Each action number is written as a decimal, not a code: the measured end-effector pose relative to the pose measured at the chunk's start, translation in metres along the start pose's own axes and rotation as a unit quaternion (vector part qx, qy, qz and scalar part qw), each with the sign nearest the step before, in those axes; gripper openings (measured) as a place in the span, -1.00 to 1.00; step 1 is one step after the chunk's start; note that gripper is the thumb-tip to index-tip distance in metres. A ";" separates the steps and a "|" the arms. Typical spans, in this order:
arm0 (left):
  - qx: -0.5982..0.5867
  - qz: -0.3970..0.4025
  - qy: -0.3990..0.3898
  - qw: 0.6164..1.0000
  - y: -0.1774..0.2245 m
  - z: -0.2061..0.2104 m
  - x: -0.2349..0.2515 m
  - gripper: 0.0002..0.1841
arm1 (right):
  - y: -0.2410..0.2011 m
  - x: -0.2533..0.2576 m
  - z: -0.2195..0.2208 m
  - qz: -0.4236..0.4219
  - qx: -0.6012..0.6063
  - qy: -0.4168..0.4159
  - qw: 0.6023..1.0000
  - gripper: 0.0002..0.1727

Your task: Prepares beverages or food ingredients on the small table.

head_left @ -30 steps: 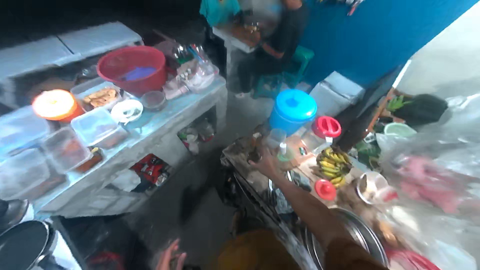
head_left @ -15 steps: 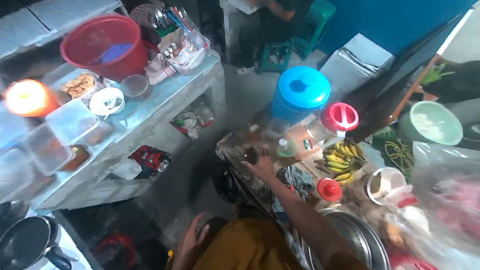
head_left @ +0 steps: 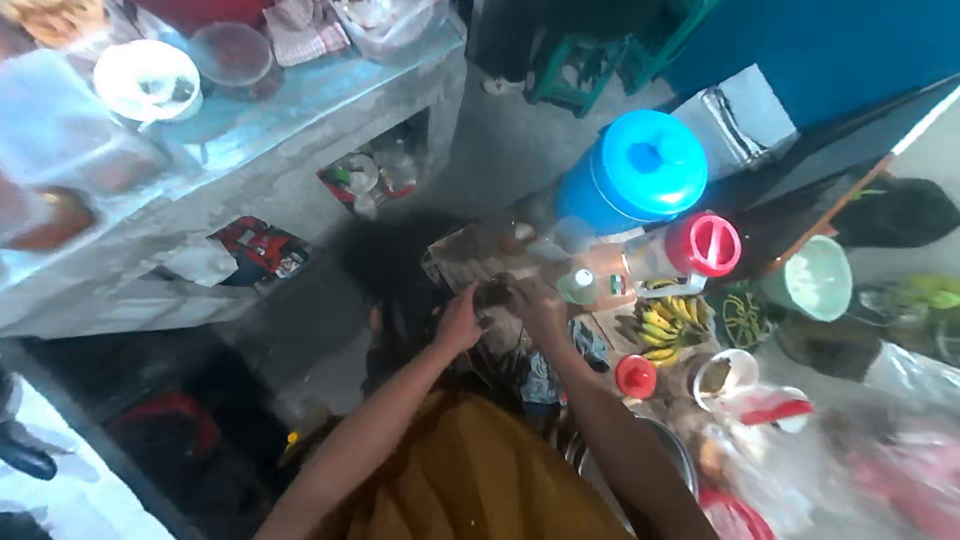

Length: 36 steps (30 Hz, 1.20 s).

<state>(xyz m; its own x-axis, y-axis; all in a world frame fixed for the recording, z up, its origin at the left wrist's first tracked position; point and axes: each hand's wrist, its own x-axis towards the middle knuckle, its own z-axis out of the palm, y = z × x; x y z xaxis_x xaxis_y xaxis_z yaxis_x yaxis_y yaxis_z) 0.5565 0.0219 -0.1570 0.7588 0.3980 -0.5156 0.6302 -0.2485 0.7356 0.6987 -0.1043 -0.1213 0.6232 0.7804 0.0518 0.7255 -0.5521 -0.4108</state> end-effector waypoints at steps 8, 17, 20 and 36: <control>-0.135 0.050 -0.043 0.989 -0.032 0.010 0.025 0.23 | -0.011 -0.018 0.005 -0.046 -0.079 0.053 0.994 -0.77; -0.133 0.031 -0.171 0.976 -0.067 -0.052 0.035 0.04 | -0.031 -0.016 0.038 -0.003 -0.159 0.072 0.985 -0.80; -0.132 0.023 -0.226 0.965 -0.086 -0.083 0.036 -0.17 | -0.034 -0.008 0.039 0.028 -0.182 0.078 0.980 -0.79; -0.058 0.090 -0.191 0.976 -0.071 -0.102 0.030 -0.23 | -0.040 -0.010 0.039 0.080 -0.176 0.054 0.980 -0.75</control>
<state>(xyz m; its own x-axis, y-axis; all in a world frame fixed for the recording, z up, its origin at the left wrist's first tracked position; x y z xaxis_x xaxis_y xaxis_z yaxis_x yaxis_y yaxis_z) 0.5177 0.1417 -0.1803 0.8754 -0.0077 -0.4833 0.4747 -0.1745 0.8627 0.6522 -0.0784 -0.1412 0.7504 0.6507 0.1164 0.6602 -0.7465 -0.0827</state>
